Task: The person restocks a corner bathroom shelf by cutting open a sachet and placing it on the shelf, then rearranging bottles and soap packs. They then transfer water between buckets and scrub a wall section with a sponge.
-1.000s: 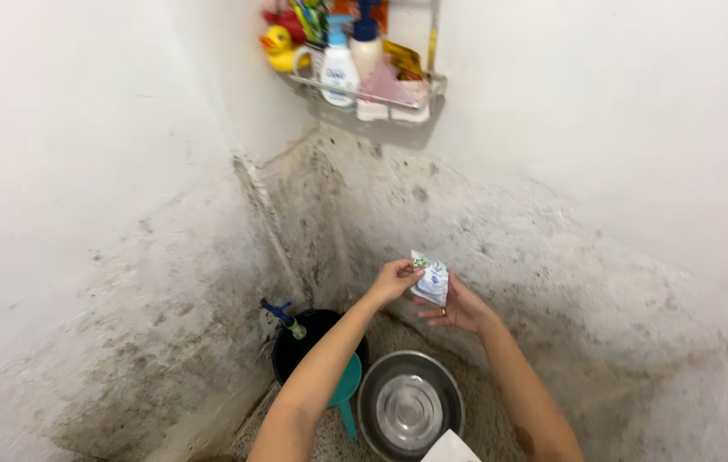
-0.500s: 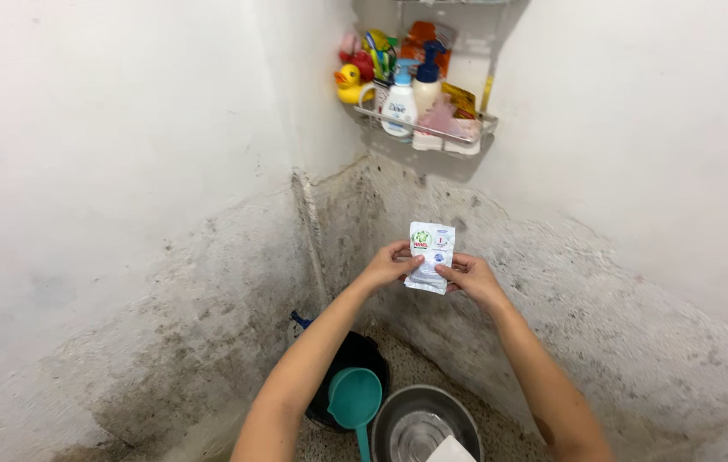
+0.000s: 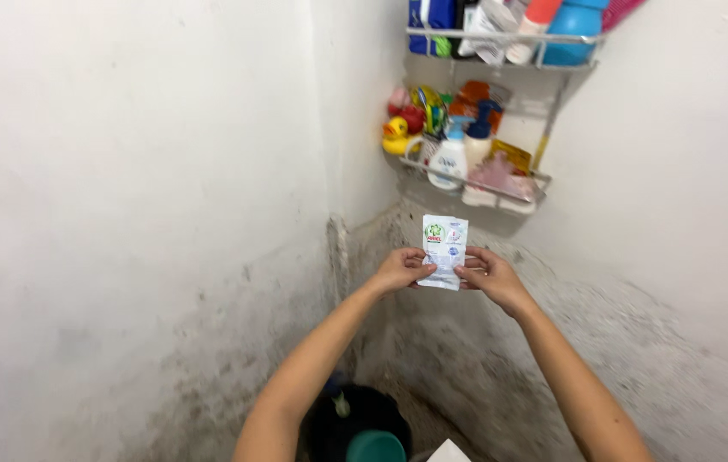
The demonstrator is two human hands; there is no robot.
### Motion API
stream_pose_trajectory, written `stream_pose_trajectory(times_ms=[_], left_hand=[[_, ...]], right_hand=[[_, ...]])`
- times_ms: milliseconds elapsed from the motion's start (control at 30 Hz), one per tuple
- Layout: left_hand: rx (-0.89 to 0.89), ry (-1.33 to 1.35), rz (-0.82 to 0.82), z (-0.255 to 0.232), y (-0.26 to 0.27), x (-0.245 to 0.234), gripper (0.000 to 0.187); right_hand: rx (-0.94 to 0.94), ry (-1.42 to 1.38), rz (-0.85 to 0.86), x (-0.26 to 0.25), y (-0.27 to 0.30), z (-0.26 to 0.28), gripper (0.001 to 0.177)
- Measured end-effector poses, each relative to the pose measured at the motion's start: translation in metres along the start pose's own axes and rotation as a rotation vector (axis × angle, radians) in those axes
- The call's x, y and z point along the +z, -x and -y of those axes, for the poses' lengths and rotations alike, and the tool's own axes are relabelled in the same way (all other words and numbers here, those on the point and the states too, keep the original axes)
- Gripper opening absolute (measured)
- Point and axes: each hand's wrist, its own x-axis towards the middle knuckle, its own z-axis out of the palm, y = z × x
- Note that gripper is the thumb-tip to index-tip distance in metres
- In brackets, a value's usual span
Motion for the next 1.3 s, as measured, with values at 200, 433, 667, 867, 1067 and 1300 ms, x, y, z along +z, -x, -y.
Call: stream_pose_trajectory(times_ms=[200,433,667,867,1067,1300], left_hand=[[0.123,-0.150,-0.196,-0.054,-0.042,-0.087,0.042],[0.282,-0.049,-0.339,-0.100,-0.091,-0.158,0.037],[0.325,-0.054,-0.390,-0.101,-0.121,-0.186,0.031],[0.374,-0.096,-0.426,-0.091,-0.144,-0.195,0.029],[0.421,-0.153,-0.489,-0.082,-0.158,-0.201,0.030],[0.435,-0.244,-0.441,-0.082,-0.161,-0.202,0.031]], right_hand=[[-0.020,0.261,-0.109,0.022,-0.077,0.061,0.050],[-0.083,0.530,-0.160,0.036,-0.155,0.112,0.036],[-0.055,0.655,-0.162,0.042,-0.187,0.123,0.028],[0.019,0.746,-0.186,0.038,-0.204,0.117,0.024],[-0.089,0.728,-0.222,0.029,-0.221,0.111,0.020],[0.043,0.801,-0.195,0.027,-0.228,0.095,0.022]])
